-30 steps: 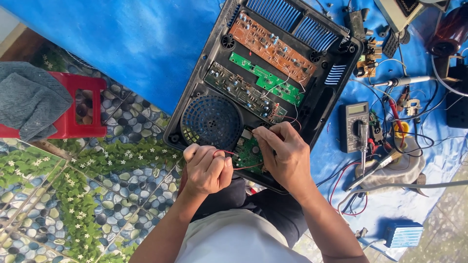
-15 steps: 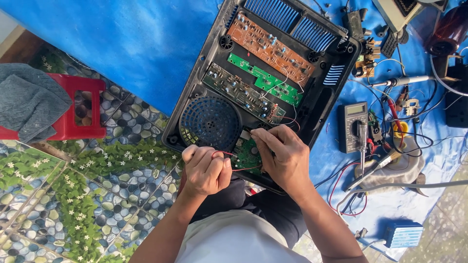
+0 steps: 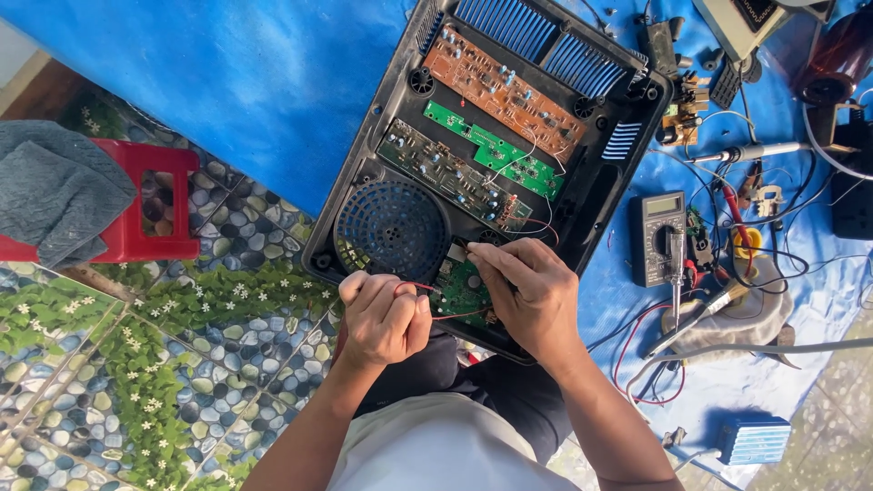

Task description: Testing electronic circuits of an induction cooker using a digital multimeter to diagnose faults.

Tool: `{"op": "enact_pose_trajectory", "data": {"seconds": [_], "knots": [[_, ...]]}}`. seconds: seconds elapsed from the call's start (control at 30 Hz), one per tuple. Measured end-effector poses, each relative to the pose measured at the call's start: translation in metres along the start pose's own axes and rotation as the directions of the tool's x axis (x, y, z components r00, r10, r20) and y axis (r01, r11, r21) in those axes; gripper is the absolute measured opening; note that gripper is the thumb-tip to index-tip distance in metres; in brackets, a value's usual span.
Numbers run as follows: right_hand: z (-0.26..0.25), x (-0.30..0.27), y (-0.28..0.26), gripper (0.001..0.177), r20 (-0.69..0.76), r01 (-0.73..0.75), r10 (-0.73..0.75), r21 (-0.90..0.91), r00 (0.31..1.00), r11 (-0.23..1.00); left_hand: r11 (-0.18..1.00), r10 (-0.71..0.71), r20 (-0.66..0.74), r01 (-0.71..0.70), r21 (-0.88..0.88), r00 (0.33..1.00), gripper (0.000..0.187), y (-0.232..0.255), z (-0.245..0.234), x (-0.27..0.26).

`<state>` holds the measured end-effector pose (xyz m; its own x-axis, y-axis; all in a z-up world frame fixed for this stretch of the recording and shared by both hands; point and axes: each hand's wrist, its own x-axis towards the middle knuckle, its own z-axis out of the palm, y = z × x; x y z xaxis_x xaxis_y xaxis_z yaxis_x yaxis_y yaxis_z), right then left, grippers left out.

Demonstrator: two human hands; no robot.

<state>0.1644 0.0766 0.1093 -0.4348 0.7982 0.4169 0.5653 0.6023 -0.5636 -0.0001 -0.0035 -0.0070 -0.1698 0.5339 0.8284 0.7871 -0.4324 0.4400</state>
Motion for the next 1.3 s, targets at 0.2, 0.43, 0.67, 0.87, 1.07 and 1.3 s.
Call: {"op": "enact_pose_trajectory", "data": {"seconds": [0.2,0.43,0.67,0.87,1.07,1.3], "knots": [[-0.002,0.001,-0.001,0.013,0.026,-0.031,0.030,0.036,0.999,0.999,1.000,-0.001,-0.012,0.001,-0.008,1.000,0.036,0.001,-0.001,0.004],[0.000,-0.003,0.003,0.012,0.048,-0.020,0.022,-0.046,0.999,0.999,1.000,0.001,-0.006,-0.001,0.007,1.000,0.036,0.000,0.001,-0.001],[0.000,-0.004,0.005,0.010,0.054,-0.006,0.012,-0.103,0.998,0.995,1.000,0.003,-0.006,-0.003,-0.001,1.000,0.035,0.000,0.001,0.001],[0.000,-0.003,0.004,0.011,0.046,-0.041,0.045,-0.073,0.998,0.996,1.000,0.000,-0.001,0.001,0.007,1.000,0.036,-0.001,0.001,-0.003],[0.000,-0.004,0.003,0.010,0.054,-0.041,0.046,-0.097,0.997,0.994,1.000,-0.008,-0.002,0.008,0.007,1.000,0.037,0.000,0.001,-0.004],[0.000,-0.007,0.007,0.007,0.062,0.053,-0.038,-0.265,0.997,0.963,1.000,-0.005,-0.012,0.005,0.006,1.000,0.038,-0.001,0.002,-0.002]]}}
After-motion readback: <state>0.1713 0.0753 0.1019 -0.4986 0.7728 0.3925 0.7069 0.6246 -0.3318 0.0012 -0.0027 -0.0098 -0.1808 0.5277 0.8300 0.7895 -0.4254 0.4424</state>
